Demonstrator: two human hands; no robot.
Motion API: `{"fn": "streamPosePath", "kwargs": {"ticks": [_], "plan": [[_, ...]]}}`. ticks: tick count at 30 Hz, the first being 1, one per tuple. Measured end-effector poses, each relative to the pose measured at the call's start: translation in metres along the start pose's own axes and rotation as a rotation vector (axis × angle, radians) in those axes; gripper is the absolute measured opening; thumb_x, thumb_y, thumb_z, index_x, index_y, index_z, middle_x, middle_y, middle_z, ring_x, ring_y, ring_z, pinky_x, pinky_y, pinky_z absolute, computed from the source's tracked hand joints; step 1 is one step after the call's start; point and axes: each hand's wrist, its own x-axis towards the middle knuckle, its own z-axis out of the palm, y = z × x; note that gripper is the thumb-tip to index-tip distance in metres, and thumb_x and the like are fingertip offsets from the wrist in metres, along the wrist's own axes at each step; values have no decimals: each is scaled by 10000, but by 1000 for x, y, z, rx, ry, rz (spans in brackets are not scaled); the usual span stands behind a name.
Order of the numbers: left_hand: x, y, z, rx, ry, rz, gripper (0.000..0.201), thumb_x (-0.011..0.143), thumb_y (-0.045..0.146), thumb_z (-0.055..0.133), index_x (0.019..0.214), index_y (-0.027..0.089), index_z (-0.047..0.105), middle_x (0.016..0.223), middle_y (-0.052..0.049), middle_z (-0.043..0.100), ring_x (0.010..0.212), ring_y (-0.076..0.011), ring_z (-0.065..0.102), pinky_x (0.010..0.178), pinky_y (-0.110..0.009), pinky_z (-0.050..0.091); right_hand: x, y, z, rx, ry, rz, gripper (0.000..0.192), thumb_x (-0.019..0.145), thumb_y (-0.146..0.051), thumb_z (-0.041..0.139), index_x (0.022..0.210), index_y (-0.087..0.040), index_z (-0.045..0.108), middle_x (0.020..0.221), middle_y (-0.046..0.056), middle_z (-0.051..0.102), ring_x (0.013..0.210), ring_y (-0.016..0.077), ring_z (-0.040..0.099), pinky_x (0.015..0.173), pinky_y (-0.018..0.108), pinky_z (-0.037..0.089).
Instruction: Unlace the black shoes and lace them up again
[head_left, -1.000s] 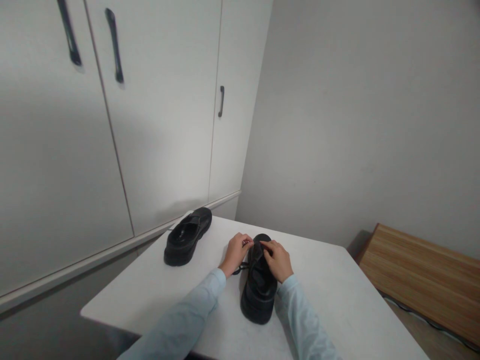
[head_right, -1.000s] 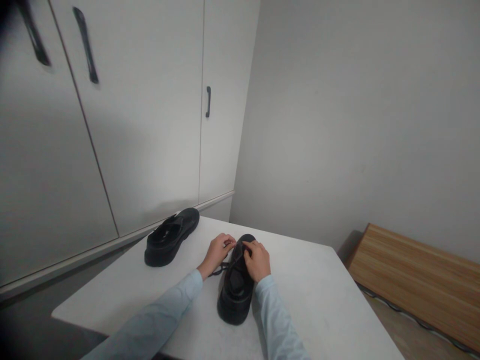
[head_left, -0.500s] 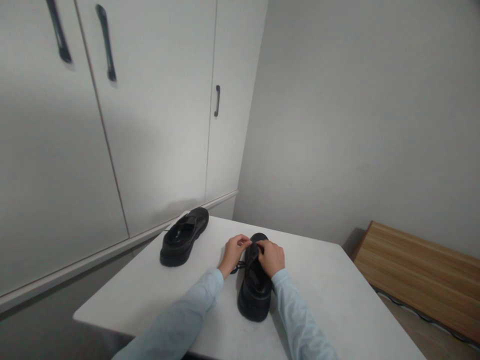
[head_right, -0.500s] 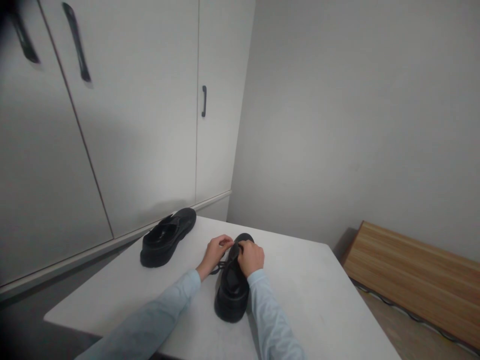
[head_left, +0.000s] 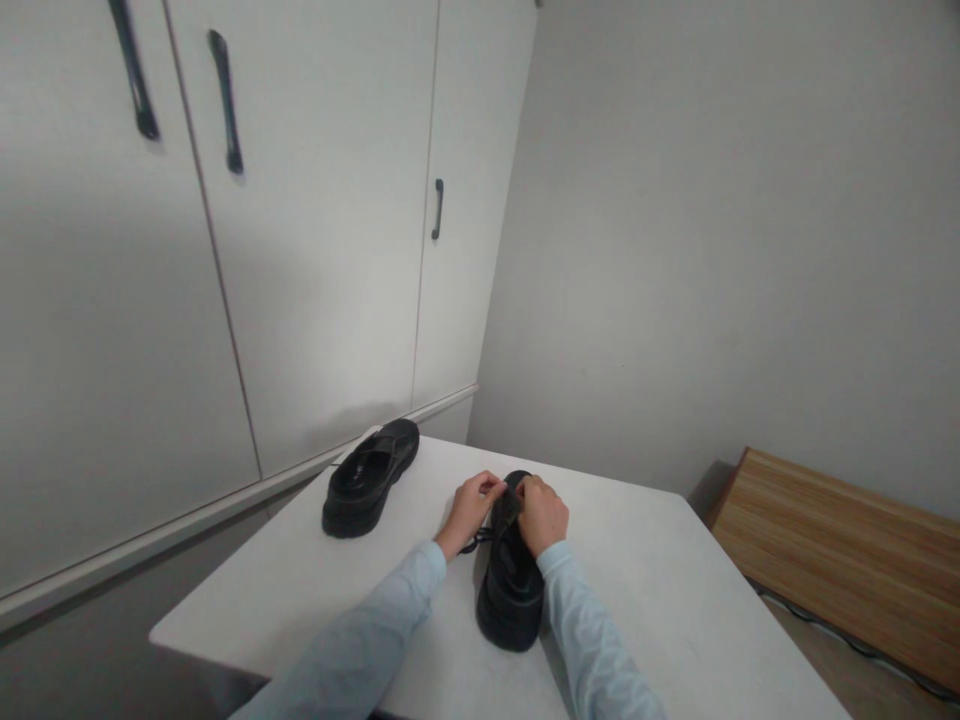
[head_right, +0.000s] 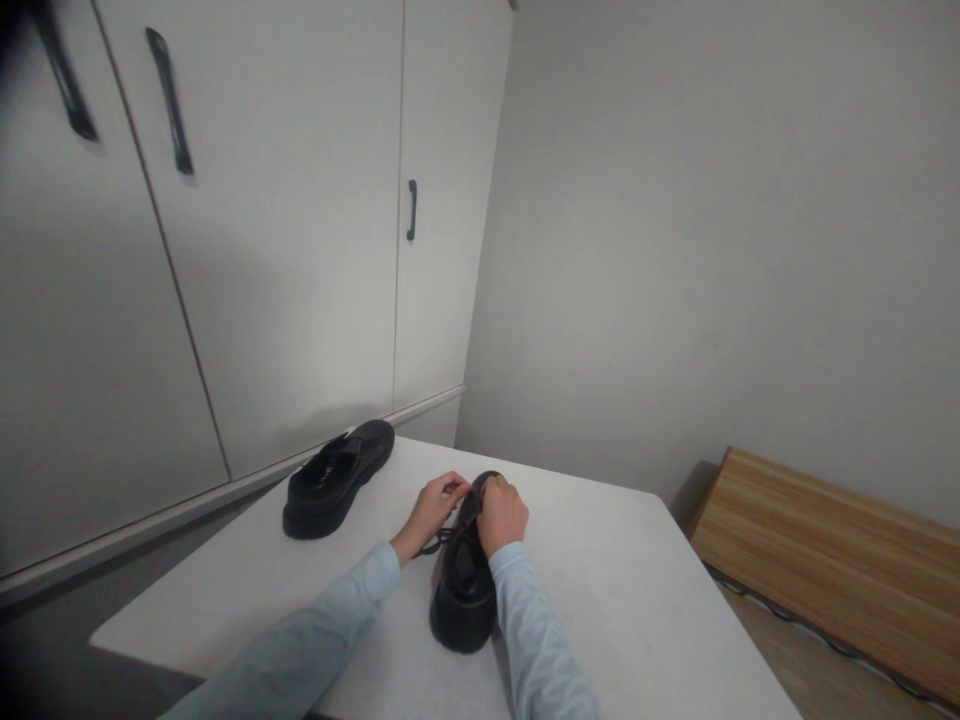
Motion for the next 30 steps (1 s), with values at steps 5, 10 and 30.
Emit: {"fn": "streamPosePath", "kwargs": {"ticks": [5, 10, 30], "plan": [[-1, 10, 0, -63, -48, 49, 241, 824, 348, 496, 922, 179, 637, 947, -59, 668, 871, -165, 601, 799, -264, 462, -5, 1, -2, 142, 104, 52, 138, 836, -132, 411, 798, -210, 517, 867, 61, 607, 824, 193, 577, 650, 266, 383], [2, 24, 0, 0, -148, 132, 210, 809, 297, 519, 892, 175, 668, 973, -73, 661, 944, -181, 593, 833, -266, 452, -7, 7, -1, 312, 240, 88, 134, 849, -187, 357, 797, -209, 478, 837, 61, 591, 808, 208, 561, 704, 294, 403], [14, 46, 30, 256, -264, 248, 178, 831, 227, 491, 860, 166, 656, 746, -23, 670, 700, -139, 611, 682, -222, 443, 8, 77, -11, 1267, -279, 481, 183, 584, -141, 577, 758, -191, 546, 615, -36, 584, 530, 104, 560, 546, 271, 501]]}}
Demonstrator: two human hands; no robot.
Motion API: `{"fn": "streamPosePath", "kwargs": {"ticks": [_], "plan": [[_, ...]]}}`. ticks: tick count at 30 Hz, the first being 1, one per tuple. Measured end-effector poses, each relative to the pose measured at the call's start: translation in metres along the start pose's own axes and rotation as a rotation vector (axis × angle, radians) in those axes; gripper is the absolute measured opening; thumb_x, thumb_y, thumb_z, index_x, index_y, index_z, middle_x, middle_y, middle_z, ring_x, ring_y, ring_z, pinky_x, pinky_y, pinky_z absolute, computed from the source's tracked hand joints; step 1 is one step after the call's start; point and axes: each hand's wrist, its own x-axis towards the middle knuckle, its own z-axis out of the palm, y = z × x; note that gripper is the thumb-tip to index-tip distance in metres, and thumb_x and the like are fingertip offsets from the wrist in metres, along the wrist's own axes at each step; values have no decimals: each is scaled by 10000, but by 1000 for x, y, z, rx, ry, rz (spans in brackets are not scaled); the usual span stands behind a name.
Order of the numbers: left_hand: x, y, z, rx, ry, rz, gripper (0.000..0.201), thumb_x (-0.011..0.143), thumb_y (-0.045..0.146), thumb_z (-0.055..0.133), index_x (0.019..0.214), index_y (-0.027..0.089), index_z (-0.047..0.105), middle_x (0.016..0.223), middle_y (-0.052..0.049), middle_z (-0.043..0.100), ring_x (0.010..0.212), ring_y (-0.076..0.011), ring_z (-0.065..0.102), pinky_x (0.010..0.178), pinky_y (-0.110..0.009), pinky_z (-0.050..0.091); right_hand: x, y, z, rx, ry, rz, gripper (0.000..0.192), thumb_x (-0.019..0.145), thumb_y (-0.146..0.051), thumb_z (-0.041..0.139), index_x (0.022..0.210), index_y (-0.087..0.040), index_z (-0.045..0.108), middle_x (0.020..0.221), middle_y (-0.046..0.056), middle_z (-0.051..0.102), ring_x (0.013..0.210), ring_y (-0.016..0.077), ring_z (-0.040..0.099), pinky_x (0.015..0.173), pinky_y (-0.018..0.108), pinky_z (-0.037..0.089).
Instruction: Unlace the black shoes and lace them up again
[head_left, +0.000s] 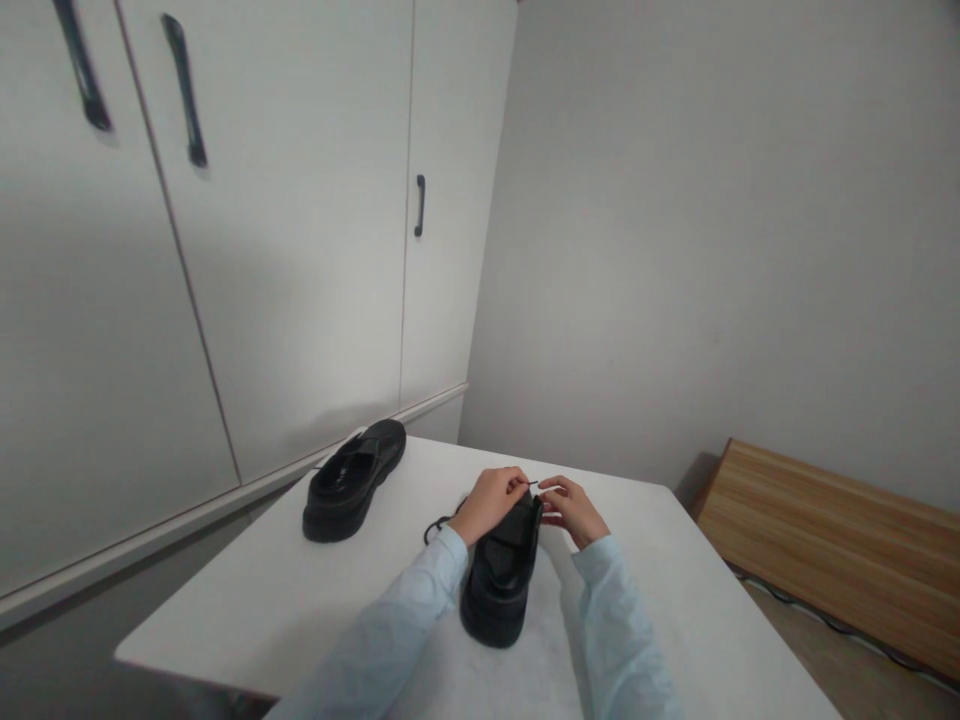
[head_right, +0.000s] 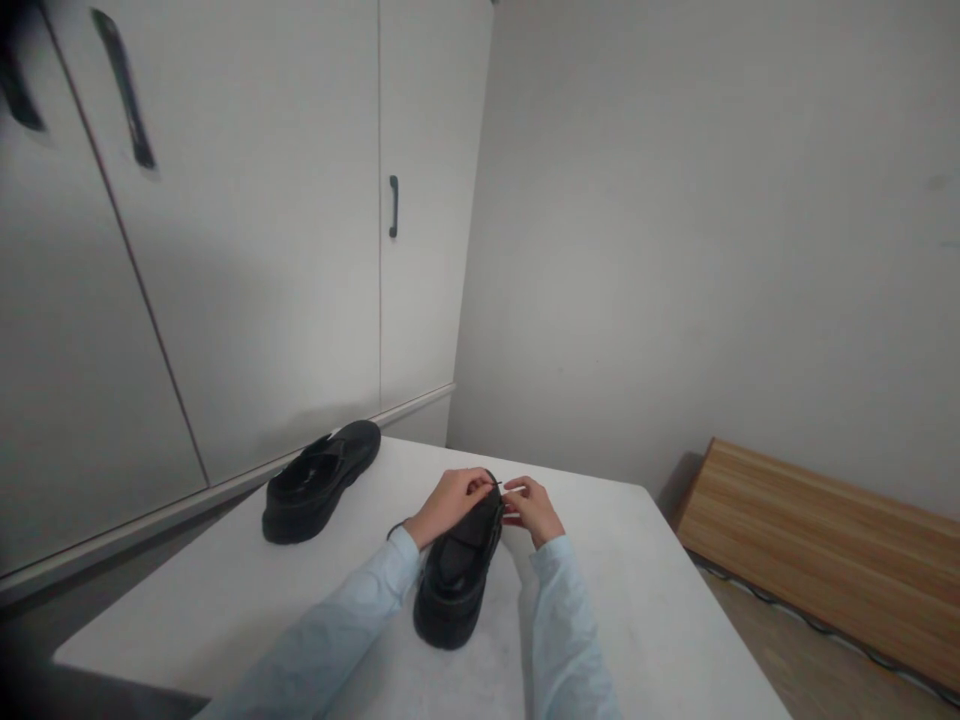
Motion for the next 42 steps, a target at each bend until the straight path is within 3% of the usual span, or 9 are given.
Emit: {"fn": "streamPosePath", "kwargs": {"ticks": [8, 22, 26, 33, 37, 42], "plan": [[-4, 11, 2, 389, -102, 137, 206, 857, 182, 491, 843, 158, 694, 853, -68, 642, 880, -190, 541, 811, -284, 417, -4, -2, -20, 115, -142, 43, 232, 541, -149, 651, 754, -176, 563, 662, -5, 658, 606, 126, 618, 615, 277, 498], [-6, 10, 6, 543, -155, 227, 163, 846, 187, 534, 818, 161, 692, 817, -57, 619, 845, -186, 516, 735, -273, 410, 0, 6, -22, 138, -210, 23, 230, 565, -202, 708, 750, -180, 573, 675, -25, 620, 648, 128, 604, 631, 303, 507], [-6, 8, 7, 508, -129, 187, 183, 854, 182, 518, 806, 172, 694, 832, -56, 624, 856, -183, 512, 755, -276, 403, 4, 10, -19, 72, -218, 12, 214, 636, -310, 686, 752, -191, 552, 704, -16, 618, 690, 136, 611, 669, 322, 509], [-6, 3, 7, 350, -63, 83, 83, 799, 205, 598, 837, 186, 670, 805, -33, 630, 857, -185, 513, 773, -283, 392, 15, 19, -15, -299, -248, 39, 375, 659, -541, 605, 660, -180, 505, 624, -12, 579, 591, 134, 578, 552, 289, 469], [-5, 4, 7, 231, -38, 20, 75, 771, 202, 618, 839, 187, 648, 777, -18, 643, 838, -175, 541, 778, -279, 399, 17, 22, -14, -320, -264, -1, 437, 622, -603, 597, 628, -180, 484, 592, -25, 558, 562, 125, 565, 535, 278, 461], [-5, 2, 0, 7, -47, 3, 111, 783, 235, 581, 830, 174, 660, 822, -19, 675, 795, -150, 596, 772, -250, 434, 16, 19, -18, -267, -180, -44, 450, 597, -603, 628, 601, -174, 494, 621, -21, 575, 543, 117, 568, 527, 274, 464]]}}
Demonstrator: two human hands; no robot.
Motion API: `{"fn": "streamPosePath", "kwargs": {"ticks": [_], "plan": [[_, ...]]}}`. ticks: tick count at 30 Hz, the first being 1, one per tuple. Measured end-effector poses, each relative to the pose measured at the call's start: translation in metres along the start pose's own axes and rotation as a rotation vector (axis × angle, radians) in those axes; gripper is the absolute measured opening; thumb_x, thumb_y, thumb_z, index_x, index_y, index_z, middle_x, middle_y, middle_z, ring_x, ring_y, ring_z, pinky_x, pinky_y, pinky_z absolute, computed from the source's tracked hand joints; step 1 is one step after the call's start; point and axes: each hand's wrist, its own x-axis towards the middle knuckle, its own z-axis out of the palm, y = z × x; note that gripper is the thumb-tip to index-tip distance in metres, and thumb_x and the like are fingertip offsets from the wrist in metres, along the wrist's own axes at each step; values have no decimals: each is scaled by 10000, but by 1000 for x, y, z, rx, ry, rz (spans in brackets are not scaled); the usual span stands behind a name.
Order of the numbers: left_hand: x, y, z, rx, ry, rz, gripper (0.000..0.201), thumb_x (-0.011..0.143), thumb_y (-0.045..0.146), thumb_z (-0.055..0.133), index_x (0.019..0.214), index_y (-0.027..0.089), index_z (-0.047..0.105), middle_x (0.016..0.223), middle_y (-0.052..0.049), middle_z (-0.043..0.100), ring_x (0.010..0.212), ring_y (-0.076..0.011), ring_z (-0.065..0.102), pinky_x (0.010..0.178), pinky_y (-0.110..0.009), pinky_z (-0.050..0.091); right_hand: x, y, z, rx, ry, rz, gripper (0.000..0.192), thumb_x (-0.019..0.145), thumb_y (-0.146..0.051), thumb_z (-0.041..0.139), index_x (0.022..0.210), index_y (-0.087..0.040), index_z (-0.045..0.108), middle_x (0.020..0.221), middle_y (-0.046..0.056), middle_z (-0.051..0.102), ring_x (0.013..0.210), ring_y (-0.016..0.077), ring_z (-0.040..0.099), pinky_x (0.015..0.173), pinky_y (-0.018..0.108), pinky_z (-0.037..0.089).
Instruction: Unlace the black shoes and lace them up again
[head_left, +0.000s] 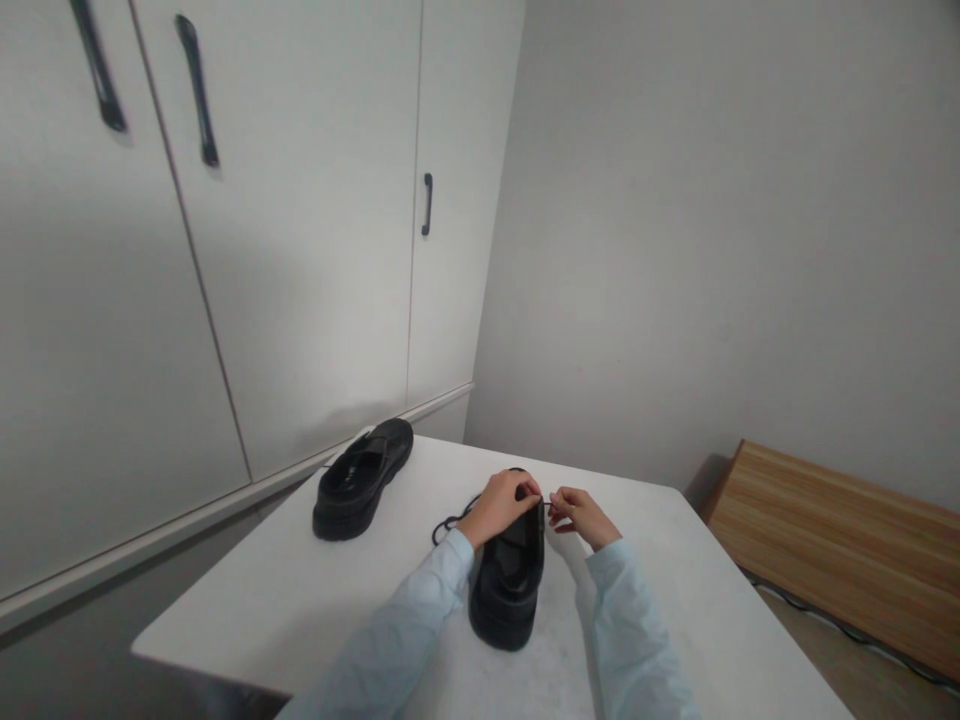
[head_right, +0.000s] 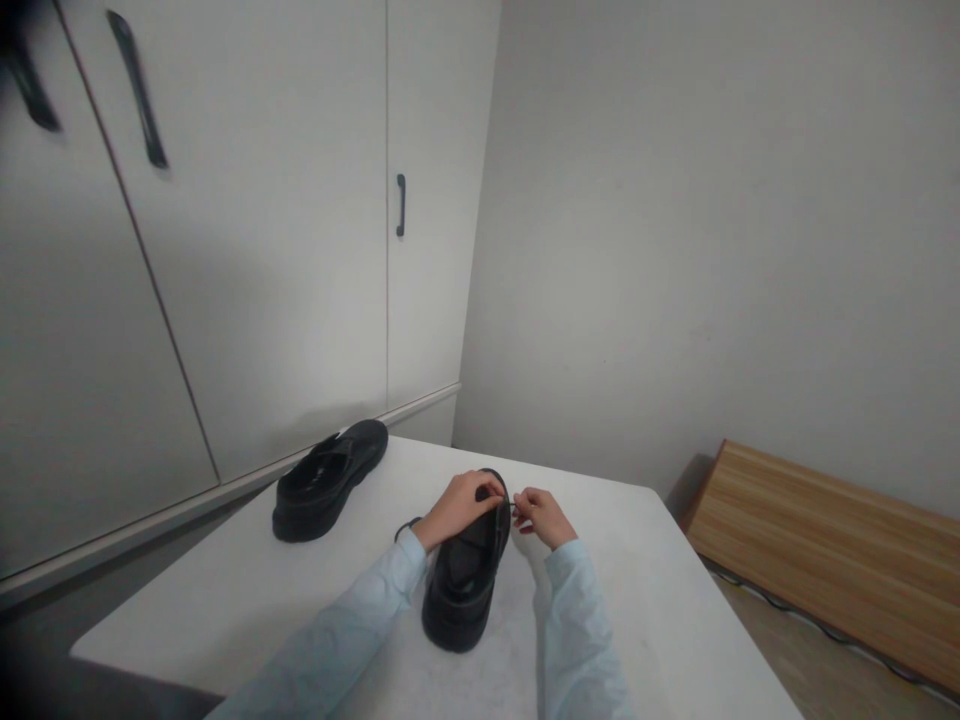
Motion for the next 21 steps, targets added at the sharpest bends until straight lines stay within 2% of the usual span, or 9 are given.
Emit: {"fn": "streamPosePath", "kwargs": {"ticks": [4, 7, 12, 14, 18, 21], "plan": [[-2, -11, -18, -113, 64, -9, 182, 815, 275, 526, 875, 170, 662, 896, -29, 688, 849, -147, 611, 813, -243, 441, -3, -5, -5, 52, 50, -16, 460, 579, -602, 658, 586, -168, 508, 625, -2, 602, 551, 130, 586, 520, 276, 473], [-5, -23, -38, -62, 78, -106, 225, 818, 314, 512, 882, 159, 663, 883, -43, 692, 828, -155, 616, 777, -245, 454, -7, -10, -7, 136, 109, -43, 464, 568, -606, 674, 605, -168, 527, 656, 21, 630, 576, 145, 604, 526, 283, 489], [-19, -42, -61, 377, -91, -414, 144, 720, 267, 621, 830, 194, 677, 857, -51, 689, 819, -183, 624, 733, -266, 444, -10, -18, -8, 233, 208, -151, 459, 599, -603, 676, 646, -155, 586, 674, 41, 637, 636, 168, 621, 556, 290, 510], [-25, -45, -66, 470, -145, -497, 115, 684, 241, 645, 782, 196, 684, 870, -71, 687, 843, -211, 625, 725, -286, 442, -11, -20, -8, 255, 243, -172, 472, 590, -612, 681, 647, -151, 597, 673, 49, 642, 625, 173, 619, 544, 294, 511], [-31, -45, -72, 469, -195, -501, 102, 681, 221, 630, 759, 212, 696, 845, -67, 695, 811, -208, 633, 686, -276, 440, -12, -22, -10, 358, 337, -218, 452, 587, -592, 699, 671, -157, 610, 715, 55, 655, 612, 166, 615, 539, 295, 521], [-29, -43, -77, 448, -234, -484, 139, 650, 316, 672, 751, 224, 701, 818, -46, 702, 776, -197, 633, 650, -253, 436, -14, -22, -12, 444, 407, -255, 395, 613, -545, 709, 671, -168, 604, 723, 39, 654, 603, 152, 612, 539, 280, 529]]}}
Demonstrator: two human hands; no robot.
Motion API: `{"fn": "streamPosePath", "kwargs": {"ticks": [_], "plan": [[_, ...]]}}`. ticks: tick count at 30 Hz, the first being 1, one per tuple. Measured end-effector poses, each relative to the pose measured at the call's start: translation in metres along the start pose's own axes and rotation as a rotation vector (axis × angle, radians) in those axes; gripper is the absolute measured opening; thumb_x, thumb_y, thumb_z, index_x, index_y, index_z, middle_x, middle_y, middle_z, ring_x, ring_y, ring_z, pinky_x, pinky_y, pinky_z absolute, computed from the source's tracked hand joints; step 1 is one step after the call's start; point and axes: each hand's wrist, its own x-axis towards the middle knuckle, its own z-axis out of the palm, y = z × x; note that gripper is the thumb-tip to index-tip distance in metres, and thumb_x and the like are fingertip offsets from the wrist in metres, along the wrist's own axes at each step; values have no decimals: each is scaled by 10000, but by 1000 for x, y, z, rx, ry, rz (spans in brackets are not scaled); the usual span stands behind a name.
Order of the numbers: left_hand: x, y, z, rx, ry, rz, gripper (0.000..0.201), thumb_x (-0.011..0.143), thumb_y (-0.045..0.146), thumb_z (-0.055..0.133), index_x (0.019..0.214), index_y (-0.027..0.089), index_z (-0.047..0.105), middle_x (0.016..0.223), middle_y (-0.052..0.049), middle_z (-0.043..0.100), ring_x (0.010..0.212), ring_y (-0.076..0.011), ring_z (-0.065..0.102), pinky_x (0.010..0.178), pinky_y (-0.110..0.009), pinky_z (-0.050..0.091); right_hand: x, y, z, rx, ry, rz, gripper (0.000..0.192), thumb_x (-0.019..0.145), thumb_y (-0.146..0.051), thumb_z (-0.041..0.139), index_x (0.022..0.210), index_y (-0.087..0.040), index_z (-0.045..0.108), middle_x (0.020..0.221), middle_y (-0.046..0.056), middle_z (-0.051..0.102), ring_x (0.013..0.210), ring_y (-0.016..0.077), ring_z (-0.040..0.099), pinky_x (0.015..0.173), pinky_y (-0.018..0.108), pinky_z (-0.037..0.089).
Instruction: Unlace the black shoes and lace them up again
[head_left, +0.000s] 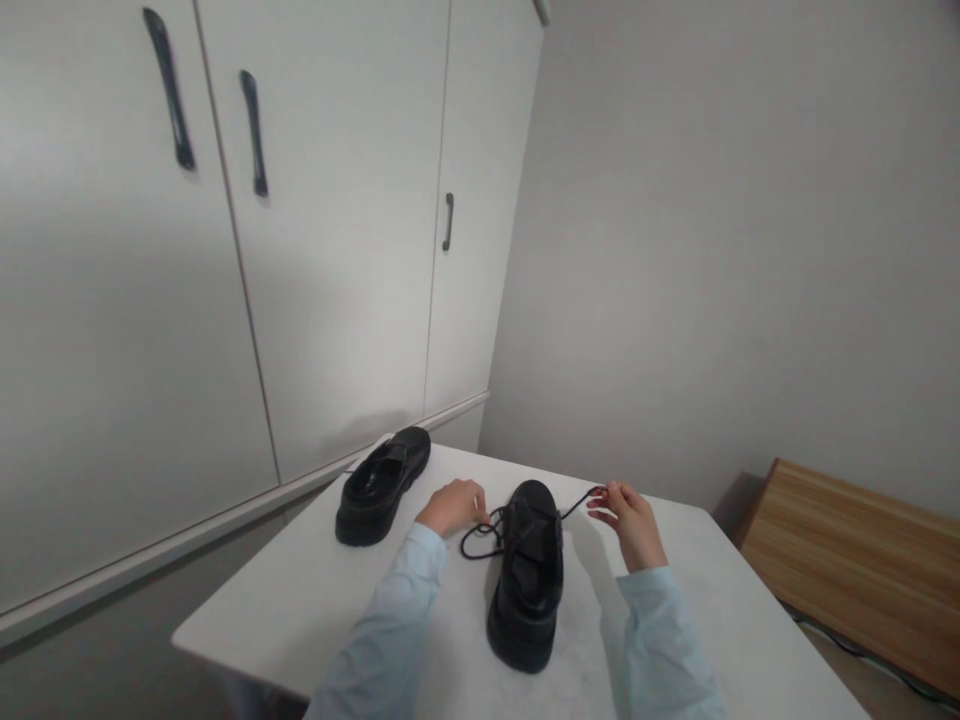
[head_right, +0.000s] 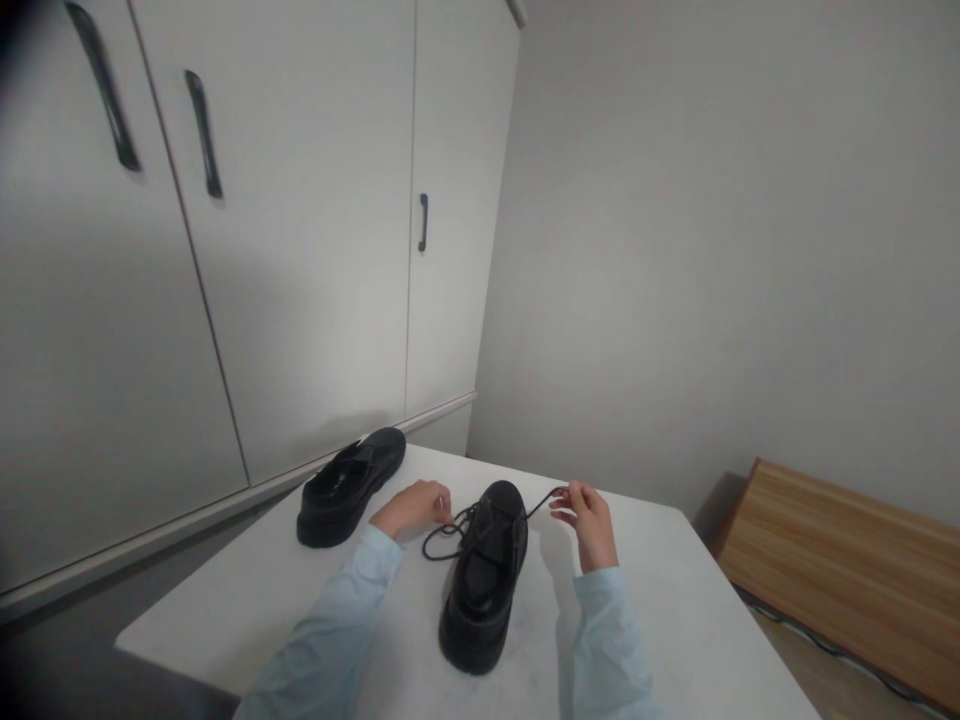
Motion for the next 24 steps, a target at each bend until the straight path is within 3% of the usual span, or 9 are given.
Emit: {"fn": "streamPosePath", "kwargs": {"ticks": [3, 6, 9, 13, 18, 24], "plan": [[-1, 4, -7, -49, -35, 79, 229, 599, 401, 709, 731, 214, 706, 761, -32, 702, 735, -186, 632, 621, -231, 431, -1, -1, -1, 72, 42, -16, 358, 633, -516, 708, 668, -178, 597, 717, 24, 656, 592, 139, 613, 535, 264, 533], [-5, 10, -8, -96, -123, 167, 193, 576, 373, 726, 701, 226, 718, 693, -10, 697, 688, -172, 633, 587, -212, 425, -2, -1, 1, 110, 56, -27, 328, 662, -497, 693, 682, -184, 595, 723, 23, 668, 606, 138, 618, 547, 262, 540], [-7, 17, 0, -34, -172, 136, 135, 547, 292, 734, 669, 236, 720, 685, -21, 703, 657, -184, 636, 573, -230, 432, -3, -3, 5, 112, 57, -60, 312, 692, -487, 673, 696, -187, 589, 745, 33, 678, 632, 147, 624, 559, 275, 546], [-4, 24, 20, 99, -109, 117, 224, 510, 292, 750, 713, 207, 706, 790, -94, 709, 731, -256, 653, 640, -308, 473, -6, -5, 12, 103, 24, -113, 310, 734, -485, 640, 710, -183, 577, 777, 51, 690, 644, 148, 622, 571, 286, 545], [-3, 28, 32, 161, -27, 97, 236, 585, 245, 692, 797, 142, 682, 895, -180, 687, 832, -329, 651, 673, -368, 480, -11, -6, 21, 61, -43, -123, 314, 754, -488, 621, 704, -185, 554, 778, 65, 699, 664, 155, 616, 548, 267, 504], [0, 18, 17, 12, -131, 168, 73, 567, 182, 687, 639, 176, 677, 706, -55, 703, 698, -204, 655, 602, -241, 457, -14, -3, 29, 5, -78, -133, 332, 779, -488, 586, 661, -180, 547, 738, 57, 689, 644, 142, 589, 538, 243, 449]]}}
